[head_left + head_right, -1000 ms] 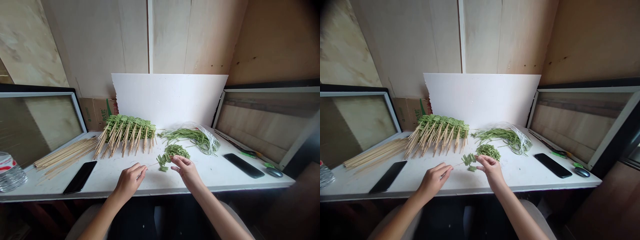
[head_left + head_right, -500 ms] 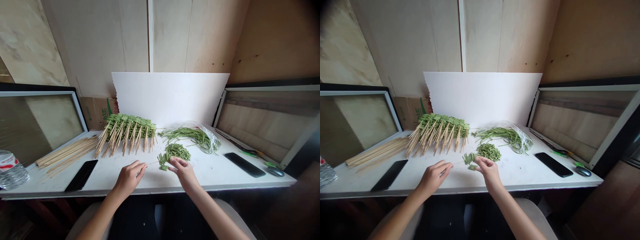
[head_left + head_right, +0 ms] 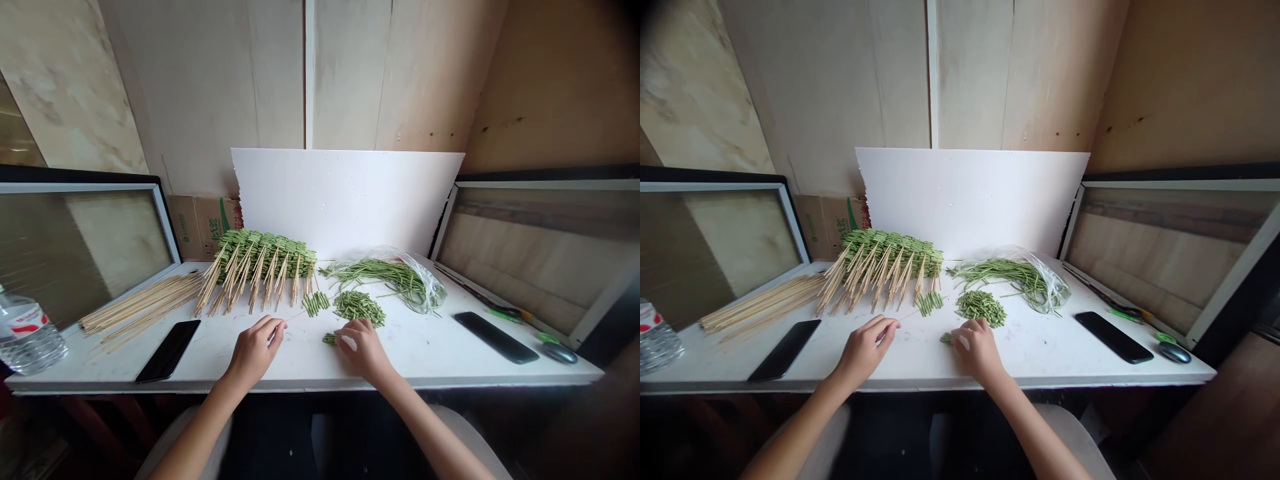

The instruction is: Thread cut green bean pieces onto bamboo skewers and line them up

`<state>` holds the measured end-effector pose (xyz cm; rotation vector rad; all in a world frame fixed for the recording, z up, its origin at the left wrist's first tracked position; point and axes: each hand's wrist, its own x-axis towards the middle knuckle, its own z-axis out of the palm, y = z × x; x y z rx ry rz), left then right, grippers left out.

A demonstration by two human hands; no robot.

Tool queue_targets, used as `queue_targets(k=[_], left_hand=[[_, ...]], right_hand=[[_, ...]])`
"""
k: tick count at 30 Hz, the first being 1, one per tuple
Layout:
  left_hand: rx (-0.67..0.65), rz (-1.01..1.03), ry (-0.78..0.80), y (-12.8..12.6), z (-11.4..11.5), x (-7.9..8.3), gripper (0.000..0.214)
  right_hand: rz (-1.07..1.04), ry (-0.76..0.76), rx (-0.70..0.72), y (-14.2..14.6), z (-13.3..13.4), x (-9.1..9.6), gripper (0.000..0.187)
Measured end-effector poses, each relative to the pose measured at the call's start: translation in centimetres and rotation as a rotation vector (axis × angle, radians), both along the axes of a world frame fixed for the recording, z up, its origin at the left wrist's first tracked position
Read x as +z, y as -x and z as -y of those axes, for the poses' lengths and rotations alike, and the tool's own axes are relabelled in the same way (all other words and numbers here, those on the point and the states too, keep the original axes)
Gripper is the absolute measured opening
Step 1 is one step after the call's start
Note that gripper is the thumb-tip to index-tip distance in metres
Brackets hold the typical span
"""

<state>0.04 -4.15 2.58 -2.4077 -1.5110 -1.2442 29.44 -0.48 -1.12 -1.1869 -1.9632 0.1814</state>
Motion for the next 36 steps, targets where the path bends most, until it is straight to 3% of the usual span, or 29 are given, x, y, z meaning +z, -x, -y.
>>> queue_targets(k=[3,7,18,23,28,33,36], left_hand=[[0.015,-0.023,0.004,0.0,0.0,-0.1,0.028],[0.027,-0.034,-0.005,0.0,0.0,-0.2,0.028],[0.02,-0.061,-0.009,0.2,-0.3,-0.8,0.027],[0.019,-0.058,-0.003,0.3,-0.5,-1.0,0.027],[0.013,-0.045,-0.015,0.3,-0.4,-0.9,0.027],[-0.033,-0.033,-0.014,-0.1,-0.2,-1.1,0.027],[-0.055,-0.037,-0.018,-0.3,-0.2,-1.2,0.027]], right_hand=[[0.197,-0.002,-0.035,0.3,0.0,-0.4,0.017],[0.284,-0.016,-0.035,0.3,-0.3,-0.1,0.018],[0.142,0.158,0.002,0.1,-1.8,0.1,0.019],[0.059,0.15,-0.019,0.1,-2.2,-0.1,0.02],[-0.233,0.188,-0.056,-0.5,-2.2,1.4,0.018],[-0.697,0.56,0.124,-0.7,-1.2,3.1,0.034],[-0.963,0.682,0.252,-0.7,-0.8,3.4,0.035]])
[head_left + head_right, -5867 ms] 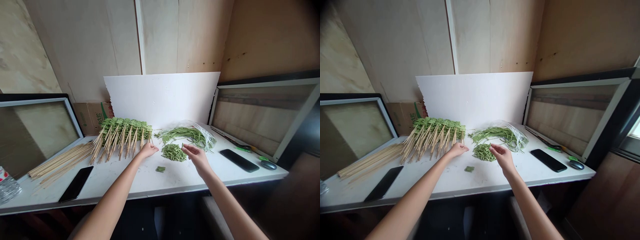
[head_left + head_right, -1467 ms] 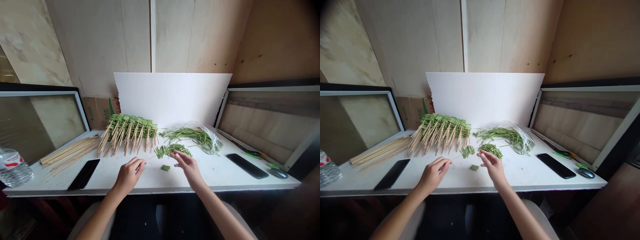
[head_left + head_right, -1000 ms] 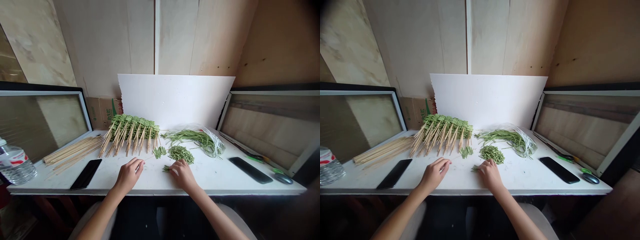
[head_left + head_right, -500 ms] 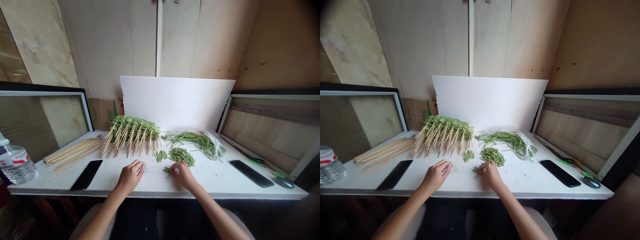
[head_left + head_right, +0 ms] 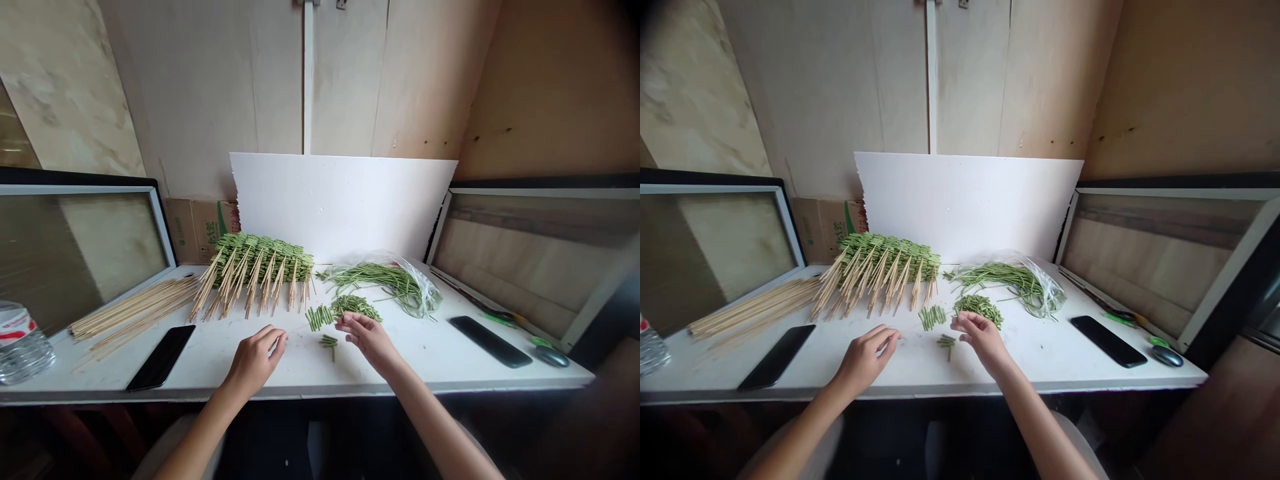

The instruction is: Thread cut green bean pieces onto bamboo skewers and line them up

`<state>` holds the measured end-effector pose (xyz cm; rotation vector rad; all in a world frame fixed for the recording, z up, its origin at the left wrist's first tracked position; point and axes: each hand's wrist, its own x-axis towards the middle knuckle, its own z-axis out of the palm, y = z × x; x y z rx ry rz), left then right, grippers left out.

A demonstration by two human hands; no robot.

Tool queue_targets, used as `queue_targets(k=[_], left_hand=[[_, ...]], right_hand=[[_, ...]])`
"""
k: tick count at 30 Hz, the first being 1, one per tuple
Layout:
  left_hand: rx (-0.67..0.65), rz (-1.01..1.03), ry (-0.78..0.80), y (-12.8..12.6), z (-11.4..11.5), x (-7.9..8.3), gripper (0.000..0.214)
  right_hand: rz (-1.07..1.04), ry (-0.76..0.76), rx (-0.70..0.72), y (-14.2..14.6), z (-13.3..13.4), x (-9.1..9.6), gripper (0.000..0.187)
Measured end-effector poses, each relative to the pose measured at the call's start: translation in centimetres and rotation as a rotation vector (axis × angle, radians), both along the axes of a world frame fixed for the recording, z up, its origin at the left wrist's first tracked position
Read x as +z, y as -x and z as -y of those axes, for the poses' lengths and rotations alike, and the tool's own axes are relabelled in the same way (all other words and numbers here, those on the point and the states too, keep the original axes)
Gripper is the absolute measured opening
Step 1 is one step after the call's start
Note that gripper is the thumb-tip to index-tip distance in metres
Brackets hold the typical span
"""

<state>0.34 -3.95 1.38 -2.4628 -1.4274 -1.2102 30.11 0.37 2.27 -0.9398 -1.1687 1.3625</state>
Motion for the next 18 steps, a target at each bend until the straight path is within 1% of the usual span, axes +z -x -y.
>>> queue_targets(k=[2,4,8,12,18], left_hand=[[-0.012,-0.005,0.0,0.0,0.0,0.0,0.028],[-0.021,-0.004,-0.011,-0.1,0.1,0.0,0.028],[-0.017,-0.009,-0.024,-0.2,0.3,0.2,0.028],[-0.006,-0.05,-0.018,-0.7,0.5,0.2,0.029],[-0.004,-0.045,-0.034,-1.0,0.5,0.1,0.03]], right_hand=[[-0.134,0.04,-0.005,0.0,0.1,0.0,0.038],[-0.198,0.057,-0.027,0.1,0.1,-0.1,0.039],[-0.248,0.065,-0.022,0.3,0.3,0.1,0.031],[-0.285,0.081,-0.013,0.9,0.6,0.2,0.038],[-0.308,0.093,-0.067,1.5,0.9,0.2,0.043]])
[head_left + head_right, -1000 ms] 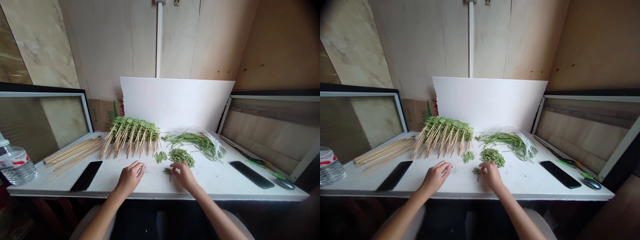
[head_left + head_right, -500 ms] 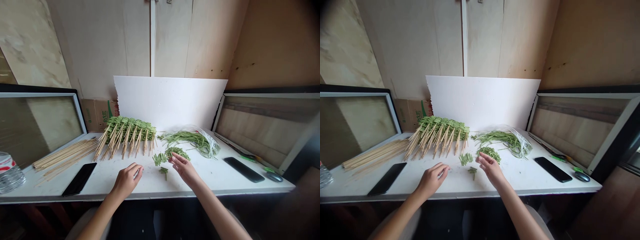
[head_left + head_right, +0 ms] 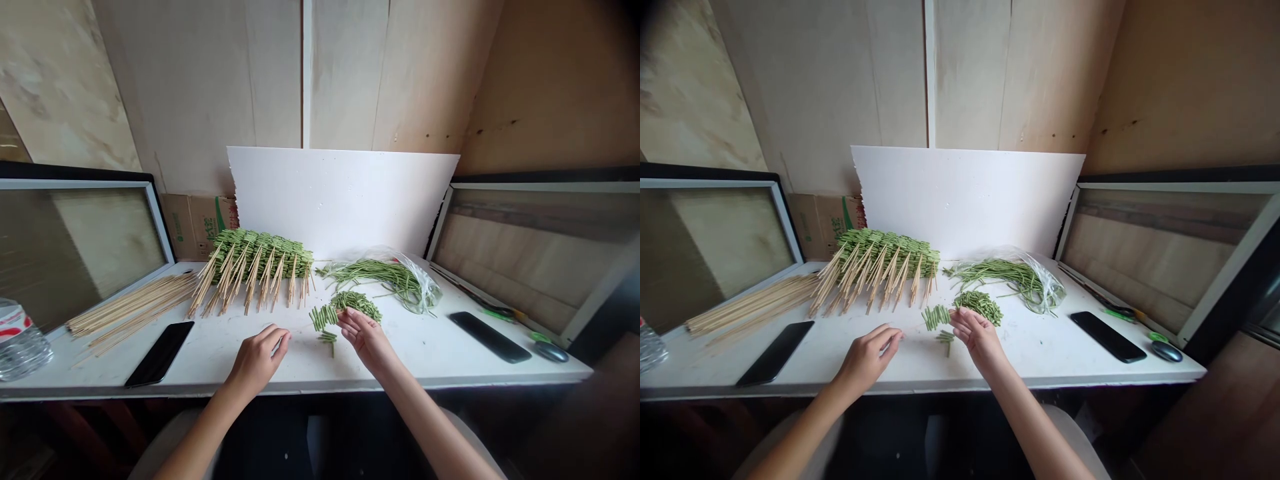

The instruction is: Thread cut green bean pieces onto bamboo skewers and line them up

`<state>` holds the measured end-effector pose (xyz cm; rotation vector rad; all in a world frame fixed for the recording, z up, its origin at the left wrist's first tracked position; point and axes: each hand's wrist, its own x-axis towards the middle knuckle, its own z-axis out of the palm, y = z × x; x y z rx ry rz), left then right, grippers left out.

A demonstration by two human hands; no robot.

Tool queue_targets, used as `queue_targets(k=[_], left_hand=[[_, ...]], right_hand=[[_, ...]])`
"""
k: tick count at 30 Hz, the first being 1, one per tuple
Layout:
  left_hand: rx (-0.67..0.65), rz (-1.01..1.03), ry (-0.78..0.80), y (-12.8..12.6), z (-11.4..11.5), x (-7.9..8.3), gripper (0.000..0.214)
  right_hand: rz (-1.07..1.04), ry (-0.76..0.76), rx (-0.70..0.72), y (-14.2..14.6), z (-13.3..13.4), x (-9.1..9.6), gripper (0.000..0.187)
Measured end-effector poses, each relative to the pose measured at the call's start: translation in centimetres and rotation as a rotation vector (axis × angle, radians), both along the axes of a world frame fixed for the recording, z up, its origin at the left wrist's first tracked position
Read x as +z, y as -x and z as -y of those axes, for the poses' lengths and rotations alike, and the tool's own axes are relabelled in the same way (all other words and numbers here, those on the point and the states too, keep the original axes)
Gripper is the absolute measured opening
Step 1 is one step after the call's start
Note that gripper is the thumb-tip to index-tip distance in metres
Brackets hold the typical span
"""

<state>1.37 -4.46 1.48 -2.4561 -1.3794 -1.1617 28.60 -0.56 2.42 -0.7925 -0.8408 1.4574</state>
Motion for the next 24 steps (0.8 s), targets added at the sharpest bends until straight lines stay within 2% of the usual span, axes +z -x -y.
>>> queue_targets(k=[24], left_hand=[[-0.026,0.034,0.047,-0.31,0.02,-0.56,0.026]], right_hand=[[0.091,-0.036,-0.13,0.51,0.01,-0.47,0.04]])
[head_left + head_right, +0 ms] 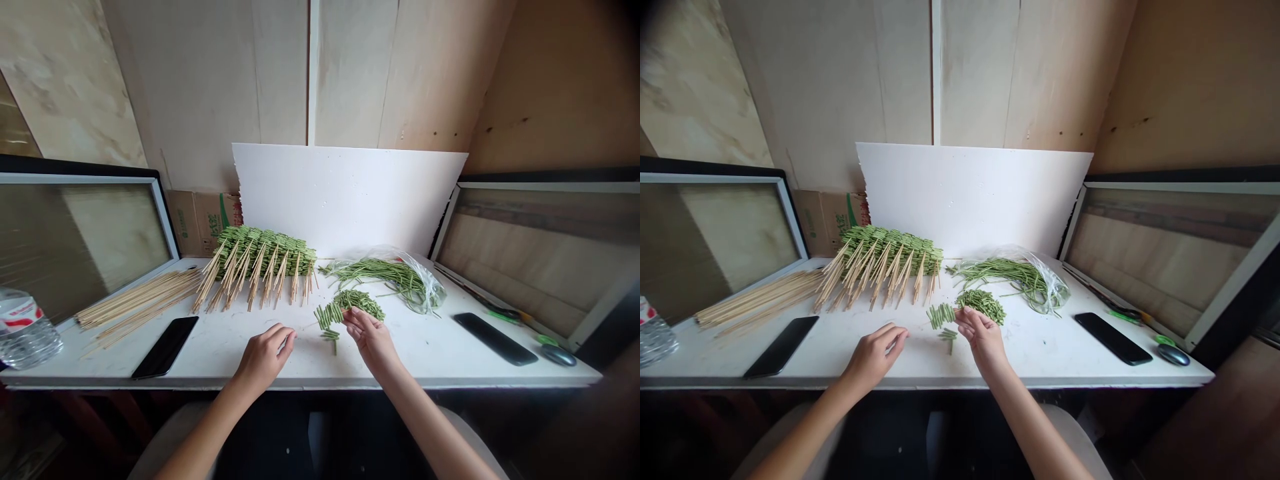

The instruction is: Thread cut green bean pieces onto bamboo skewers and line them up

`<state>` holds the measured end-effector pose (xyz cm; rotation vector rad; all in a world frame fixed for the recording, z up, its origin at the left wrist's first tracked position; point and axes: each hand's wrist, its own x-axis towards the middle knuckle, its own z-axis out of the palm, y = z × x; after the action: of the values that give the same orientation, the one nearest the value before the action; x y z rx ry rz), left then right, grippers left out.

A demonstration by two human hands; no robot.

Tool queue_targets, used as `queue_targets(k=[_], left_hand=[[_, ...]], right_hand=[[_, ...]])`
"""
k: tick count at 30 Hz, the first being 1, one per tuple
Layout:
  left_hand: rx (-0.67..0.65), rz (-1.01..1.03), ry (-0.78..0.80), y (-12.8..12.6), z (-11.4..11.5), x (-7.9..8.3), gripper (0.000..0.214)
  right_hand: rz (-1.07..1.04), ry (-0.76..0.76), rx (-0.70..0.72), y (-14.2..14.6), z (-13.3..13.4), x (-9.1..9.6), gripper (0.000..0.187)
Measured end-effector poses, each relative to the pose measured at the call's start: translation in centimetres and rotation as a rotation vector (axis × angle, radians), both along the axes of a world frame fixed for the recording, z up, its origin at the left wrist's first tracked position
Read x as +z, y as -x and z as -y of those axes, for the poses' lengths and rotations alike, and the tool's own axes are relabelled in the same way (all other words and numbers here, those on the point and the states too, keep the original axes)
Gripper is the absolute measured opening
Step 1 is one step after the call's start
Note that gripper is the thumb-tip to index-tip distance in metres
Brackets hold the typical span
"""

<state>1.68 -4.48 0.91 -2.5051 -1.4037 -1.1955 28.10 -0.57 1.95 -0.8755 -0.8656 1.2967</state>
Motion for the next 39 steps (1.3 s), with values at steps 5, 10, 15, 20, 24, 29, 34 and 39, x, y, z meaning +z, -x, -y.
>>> queue_targets(k=[5,10,15,20,24,29,34,39], left_hand=[[-0.007,0.012,-0.031,-0.2,0.2,0.2,0.03],[-0.012,0.036,-0.081,-0.5,0.5,0.4,0.034],[-0.008,0.028,-0.091,-0.6,0.6,0.3,0.035],[0.01,0.0,-0.109,-0.9,0.6,-0.2,0.035],[0.049,-0.043,-0.136,-1.2,0.6,-0.6,0.032],[0.061,-0.075,-0.184,-1.4,0.8,-0.7,0.031],[0.07,-0.092,-0.207,-1.2,0.8,-0.8,0.03],[0.062,-0.121,-0.229,-1.2,0.7,-1.1,0.028]], right_hand=[[0.029,-0.036,-0.051,0.2,0.2,-0.1,0.038],[0.029,-0.039,-0.071,0.2,0.4,-0.2,0.034],[0.044,-0.055,-0.088,0.3,0.7,-0.1,0.033],[0.015,-0.069,-0.123,0.6,0.9,-0.4,0.037],[-0.025,-0.051,-0.159,0.9,1.0,-0.5,0.038],[-0.023,-0.058,-0.177,1.3,1.3,-0.3,0.041],[-0.032,-0.039,-0.179,1.5,1.5,-0.6,0.041],[-0.046,-0.022,-0.188,1.6,1.6,-1.0,0.04]])
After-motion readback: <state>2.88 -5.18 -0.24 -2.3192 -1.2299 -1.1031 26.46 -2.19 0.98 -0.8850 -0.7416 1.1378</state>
